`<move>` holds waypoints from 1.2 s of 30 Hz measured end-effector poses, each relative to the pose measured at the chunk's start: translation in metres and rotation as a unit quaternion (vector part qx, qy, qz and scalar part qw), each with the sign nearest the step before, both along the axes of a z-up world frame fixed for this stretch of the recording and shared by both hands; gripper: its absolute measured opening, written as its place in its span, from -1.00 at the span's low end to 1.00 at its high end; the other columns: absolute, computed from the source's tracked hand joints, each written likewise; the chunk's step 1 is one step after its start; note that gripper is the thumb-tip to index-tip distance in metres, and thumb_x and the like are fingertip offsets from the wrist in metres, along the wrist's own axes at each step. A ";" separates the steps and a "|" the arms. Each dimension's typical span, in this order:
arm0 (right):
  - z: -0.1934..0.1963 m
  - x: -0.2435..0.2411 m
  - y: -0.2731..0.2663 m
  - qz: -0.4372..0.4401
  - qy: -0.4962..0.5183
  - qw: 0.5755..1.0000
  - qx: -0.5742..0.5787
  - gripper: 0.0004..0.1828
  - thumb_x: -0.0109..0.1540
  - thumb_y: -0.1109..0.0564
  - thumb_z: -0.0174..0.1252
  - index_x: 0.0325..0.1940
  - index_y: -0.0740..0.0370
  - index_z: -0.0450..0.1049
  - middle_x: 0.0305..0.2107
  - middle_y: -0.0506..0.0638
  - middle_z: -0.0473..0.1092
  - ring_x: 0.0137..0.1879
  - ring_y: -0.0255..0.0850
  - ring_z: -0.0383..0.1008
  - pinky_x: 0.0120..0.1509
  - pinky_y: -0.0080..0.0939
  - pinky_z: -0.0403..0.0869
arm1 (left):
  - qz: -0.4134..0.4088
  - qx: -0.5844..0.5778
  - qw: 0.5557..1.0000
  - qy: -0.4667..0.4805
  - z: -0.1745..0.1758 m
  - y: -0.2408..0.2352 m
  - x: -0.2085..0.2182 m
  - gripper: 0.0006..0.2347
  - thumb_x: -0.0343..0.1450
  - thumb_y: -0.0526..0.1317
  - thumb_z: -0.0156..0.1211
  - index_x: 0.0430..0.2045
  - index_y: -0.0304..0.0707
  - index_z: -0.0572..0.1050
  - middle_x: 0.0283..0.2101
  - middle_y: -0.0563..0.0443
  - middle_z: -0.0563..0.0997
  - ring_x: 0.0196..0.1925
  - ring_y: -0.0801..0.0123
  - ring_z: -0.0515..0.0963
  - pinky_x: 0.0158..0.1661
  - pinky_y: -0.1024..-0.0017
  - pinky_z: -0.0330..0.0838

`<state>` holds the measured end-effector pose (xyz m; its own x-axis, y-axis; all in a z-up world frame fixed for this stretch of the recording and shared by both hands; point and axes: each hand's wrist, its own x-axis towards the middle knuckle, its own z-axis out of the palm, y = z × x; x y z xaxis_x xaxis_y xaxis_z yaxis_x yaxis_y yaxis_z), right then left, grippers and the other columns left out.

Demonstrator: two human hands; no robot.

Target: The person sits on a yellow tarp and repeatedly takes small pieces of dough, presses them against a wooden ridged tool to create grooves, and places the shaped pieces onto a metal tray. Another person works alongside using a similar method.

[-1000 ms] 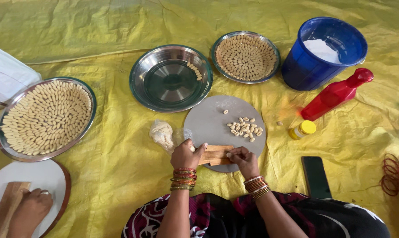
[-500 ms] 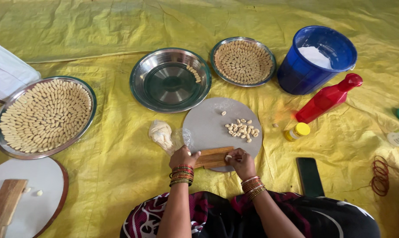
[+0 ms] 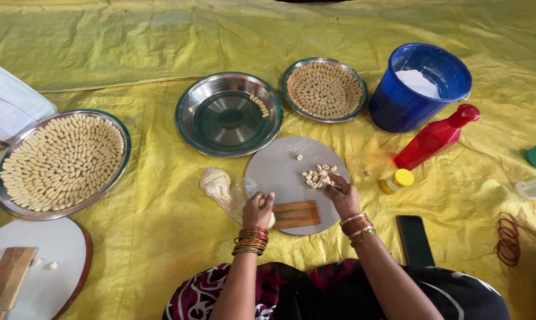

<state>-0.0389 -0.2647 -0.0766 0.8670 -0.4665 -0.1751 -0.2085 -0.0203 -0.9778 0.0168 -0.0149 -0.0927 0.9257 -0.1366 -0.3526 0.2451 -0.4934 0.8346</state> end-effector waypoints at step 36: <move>0.091 -0.034 0.057 0.349 -0.193 0.881 -0.256 -0.81 0.11 0.33 0.29 -0.21 0.21 0.66 -0.41 0.01 0.58 -0.22 -0.12 0.56 -0.09 -0.15 0.55 | -0.286 -0.423 0.834 0.210 0.041 0.006 -0.022 -0.43 0.40 -0.08 0.30 0.30 -0.21 0.26 0.09 -0.10 0.53 0.05 0.29 0.61 -0.01 0.23 0.63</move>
